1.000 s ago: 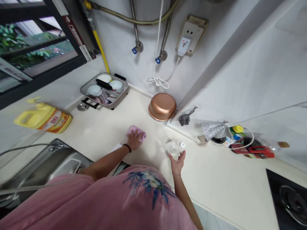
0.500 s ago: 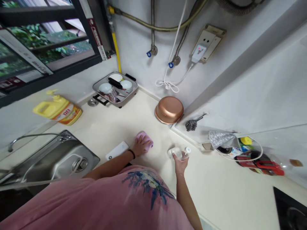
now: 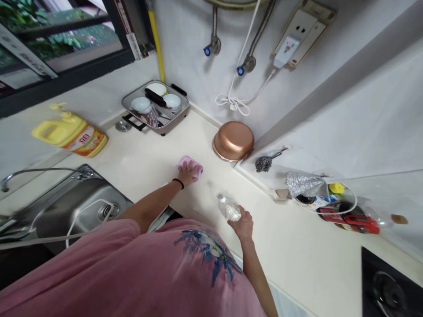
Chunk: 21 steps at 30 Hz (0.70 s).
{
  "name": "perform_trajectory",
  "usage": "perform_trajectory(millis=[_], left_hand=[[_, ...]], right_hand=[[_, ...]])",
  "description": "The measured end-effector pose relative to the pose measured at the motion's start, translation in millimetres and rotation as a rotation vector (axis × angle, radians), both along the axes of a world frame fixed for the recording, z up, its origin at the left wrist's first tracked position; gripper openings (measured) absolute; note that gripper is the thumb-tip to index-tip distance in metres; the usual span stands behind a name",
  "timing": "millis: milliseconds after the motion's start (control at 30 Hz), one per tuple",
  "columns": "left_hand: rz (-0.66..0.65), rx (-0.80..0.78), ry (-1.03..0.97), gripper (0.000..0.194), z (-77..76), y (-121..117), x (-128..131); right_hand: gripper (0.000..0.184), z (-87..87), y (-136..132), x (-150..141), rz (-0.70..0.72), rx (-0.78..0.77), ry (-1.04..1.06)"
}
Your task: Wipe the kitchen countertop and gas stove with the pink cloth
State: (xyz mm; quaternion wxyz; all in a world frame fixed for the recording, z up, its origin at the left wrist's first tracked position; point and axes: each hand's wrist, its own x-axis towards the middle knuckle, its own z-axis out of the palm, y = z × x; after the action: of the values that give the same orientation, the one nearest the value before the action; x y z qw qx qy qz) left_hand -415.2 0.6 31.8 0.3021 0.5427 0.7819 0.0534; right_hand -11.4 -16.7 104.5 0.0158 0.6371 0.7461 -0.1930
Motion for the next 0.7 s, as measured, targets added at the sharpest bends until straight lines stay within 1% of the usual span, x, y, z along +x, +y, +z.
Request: perform_trajectory(millis=[100, 167, 233, 300, 367, 433, 500, 567, 633, 700], left_hand=[[-0.001, -0.009, 0.002, 0.089, 0.7, -0.4, 0.0], [0.002, -0.004, 0.002, 0.089, 1.2, -0.6, -0.1], [0.007, 0.008, 0.001, 0.089, 1.2, -0.4, 0.1], [0.014, 0.013, 0.000, 0.089, 0.6, 0.5, 0.2], [0.022, 0.003, -0.001, 0.089, -0.2, 2.7, -0.7], [0.031, -0.018, 0.000, 0.091, -0.8, 5.8, -2.3], [0.042, -0.032, 0.008, 0.092, -1.3, 8.6, -2.8], [0.049, -0.028, 0.024, 0.091, -2.0, 8.9, 2.0], [0.027, -0.003, 0.037, 0.088, -3.6, 4.6, 17.1], [-0.048, 0.050, 0.039, 0.086, -6.9, -5.8, 45.7]], right_hand=[[0.081, 4.1, 6.5, -37.3, 0.087, -0.023, -0.106], [0.081, 4.7, 9.3, -53.0, 0.109, -0.029, -0.120], [0.080, 3.1, 10.9, -59.0, 0.104, -0.023, -0.111], [0.081, 0.0, 11.5, -56.6, 0.075, -0.004, -0.074], [0.082, -3.3, 11.9, -48.3, 0.021, 0.023, 0.017], [0.084, -5.5, 12.1, -35.4, -0.047, 0.053, 0.173], [0.085, -6.4, 11.2, -17.4, -0.130, 0.082, 0.351], [0.090, -6.9, 7.6, 5.8, -0.253, 0.102, 0.495], [0.095, -8.4, 0.8, 33.0, -0.428, 0.113, 0.596], [0.100, -12.2, -7.7, 60.7, -0.619, 0.145, 0.682]])
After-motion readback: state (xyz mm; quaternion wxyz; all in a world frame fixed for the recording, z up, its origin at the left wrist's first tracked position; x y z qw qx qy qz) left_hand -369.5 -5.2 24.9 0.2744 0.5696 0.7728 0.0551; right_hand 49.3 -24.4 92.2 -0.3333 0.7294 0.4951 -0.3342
